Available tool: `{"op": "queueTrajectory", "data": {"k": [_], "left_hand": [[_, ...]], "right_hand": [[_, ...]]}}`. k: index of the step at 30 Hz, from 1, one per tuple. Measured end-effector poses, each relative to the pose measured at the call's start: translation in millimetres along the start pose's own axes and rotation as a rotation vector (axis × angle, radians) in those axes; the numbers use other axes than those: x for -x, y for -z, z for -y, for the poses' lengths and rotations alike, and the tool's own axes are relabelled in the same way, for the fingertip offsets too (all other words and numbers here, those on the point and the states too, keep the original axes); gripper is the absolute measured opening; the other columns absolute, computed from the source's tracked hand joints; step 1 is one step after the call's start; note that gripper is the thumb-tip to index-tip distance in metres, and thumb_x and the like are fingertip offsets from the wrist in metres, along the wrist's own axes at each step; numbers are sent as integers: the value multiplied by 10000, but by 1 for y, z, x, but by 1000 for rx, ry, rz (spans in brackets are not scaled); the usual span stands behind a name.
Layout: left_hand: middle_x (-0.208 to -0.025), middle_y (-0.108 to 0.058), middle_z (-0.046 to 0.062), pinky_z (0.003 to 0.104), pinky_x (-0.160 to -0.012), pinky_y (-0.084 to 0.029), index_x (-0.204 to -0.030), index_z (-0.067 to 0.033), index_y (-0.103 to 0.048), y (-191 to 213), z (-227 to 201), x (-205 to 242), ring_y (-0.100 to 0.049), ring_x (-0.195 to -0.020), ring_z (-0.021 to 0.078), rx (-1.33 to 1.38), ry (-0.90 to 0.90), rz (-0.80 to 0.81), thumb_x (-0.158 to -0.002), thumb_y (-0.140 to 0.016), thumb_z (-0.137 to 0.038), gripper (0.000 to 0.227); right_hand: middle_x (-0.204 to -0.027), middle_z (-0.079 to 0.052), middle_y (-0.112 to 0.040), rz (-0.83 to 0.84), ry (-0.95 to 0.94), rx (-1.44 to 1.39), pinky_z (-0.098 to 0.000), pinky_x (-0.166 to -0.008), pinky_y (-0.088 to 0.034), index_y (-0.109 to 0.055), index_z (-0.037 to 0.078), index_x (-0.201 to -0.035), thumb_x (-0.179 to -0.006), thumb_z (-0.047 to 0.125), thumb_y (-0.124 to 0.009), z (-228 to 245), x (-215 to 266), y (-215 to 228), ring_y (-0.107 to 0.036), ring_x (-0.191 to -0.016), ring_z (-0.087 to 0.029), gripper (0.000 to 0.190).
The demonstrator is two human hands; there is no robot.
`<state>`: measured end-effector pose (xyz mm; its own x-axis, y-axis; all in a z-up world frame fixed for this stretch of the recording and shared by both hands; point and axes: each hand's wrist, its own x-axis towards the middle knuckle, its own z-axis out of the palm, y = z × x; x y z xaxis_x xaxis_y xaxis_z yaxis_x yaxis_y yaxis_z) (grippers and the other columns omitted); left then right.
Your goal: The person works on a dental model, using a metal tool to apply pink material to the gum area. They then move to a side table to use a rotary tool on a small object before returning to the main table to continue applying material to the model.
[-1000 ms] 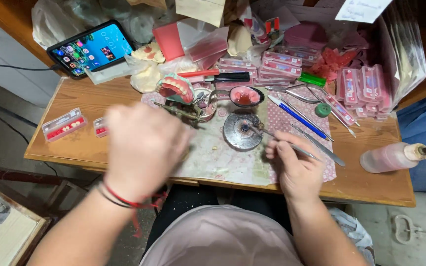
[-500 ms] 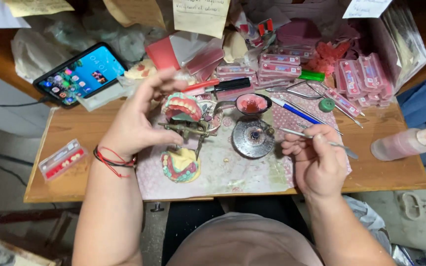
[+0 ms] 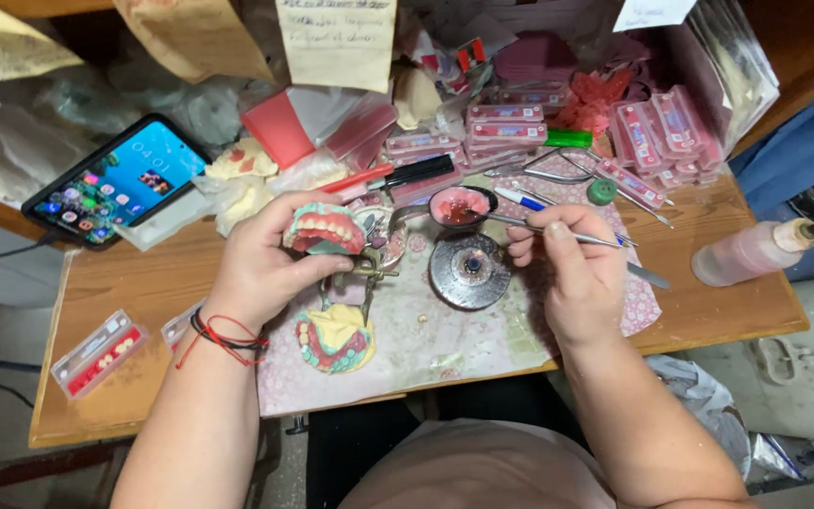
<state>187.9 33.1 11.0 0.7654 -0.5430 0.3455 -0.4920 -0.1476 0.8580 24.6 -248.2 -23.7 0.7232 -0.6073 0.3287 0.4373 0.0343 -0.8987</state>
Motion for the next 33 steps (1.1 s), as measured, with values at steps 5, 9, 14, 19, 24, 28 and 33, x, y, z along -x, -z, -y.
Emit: {"op": "queueTrajectory", "data": {"k": [5, 9, 14, 19, 24, 28, 33], "left_hand": [[-934, -800, 97, 371, -886, -600, -1226, -154, -761, 0, 0, 0, -747, -934, 172, -10, 15, 18, -636, -978, -127, 629], [-919, -801, 97, 370, -872, -600, -1222, -155, -761, 2, -4, 0, -753, -925, 170, -38, 29, 29, -644, -971, -120, 617], [-906, -793, 125, 391, -873, -596, -1201, -126, -761, 0, -1, 1, -755, -915, 201, -17, -10, 4, -646, -965, -94, 592], [-915, -793, 105, 366, -881, -594, -1212, -131, -756, -1, 2, 4, -751, -918, 181, -12, -30, 2, -665, -960, -80, 586], [-909, -806, 109, 377, -852, -609, -1201, -111, -746, -4, 11, 5, -769, -893, 194, 54, -61, -48, -658, -952, -92, 581], [-928, -795, 100, 347, -877, -603, -1196, -90, -739, -5, 6, 3, -734, -906, 139, 94, -99, -141, -655, -982, -74, 593], [-964, -756, 80, 329, -929, -597, -1244, -39, -673, -6, 14, 7, -682, -934, 112, 208, -123, -330, -713, -958, 11, 605]], "right_hand": [[-918, -235, -751, 2, -26, -12, -273, -687, -644, -647, -52, -1093, -1034, 182, -591, -3, -1, -2, -762, -791, -207, 248], [-951, -232, -761, 12, -72, -70, -298, -728, -661, -648, -62, -1117, -1031, 173, -575, -3, 2, -4, -782, -833, -220, 261], [-990, -286, -754, 45, -120, -258, -337, -728, -678, -634, -62, -1146, -1039, 171, -565, -8, -5, 11, -797, -842, -285, 265], [-1013, -295, -752, 51, -155, -324, -367, -750, -687, -627, -47, -1152, -1044, 186, -560, -16, -6, 27, -800, -861, -310, 266], [-952, -277, -764, 26, -185, -379, -381, -731, -682, -645, -18, -1087, -1038, 177, -537, -20, -1, 40, -802, -818, -306, 228], [-876, -278, -753, 3, -233, -365, -377, -671, -679, -633, -17, -1052, -1013, 181, -541, -27, 11, 47, -797, -744, -301, 221], [-863, -273, -749, 3, -251, -332, -380, -675, -681, -641, -13, -1042, -993, 182, -545, -27, 16, 52, -799, -742, -300, 222]]}}
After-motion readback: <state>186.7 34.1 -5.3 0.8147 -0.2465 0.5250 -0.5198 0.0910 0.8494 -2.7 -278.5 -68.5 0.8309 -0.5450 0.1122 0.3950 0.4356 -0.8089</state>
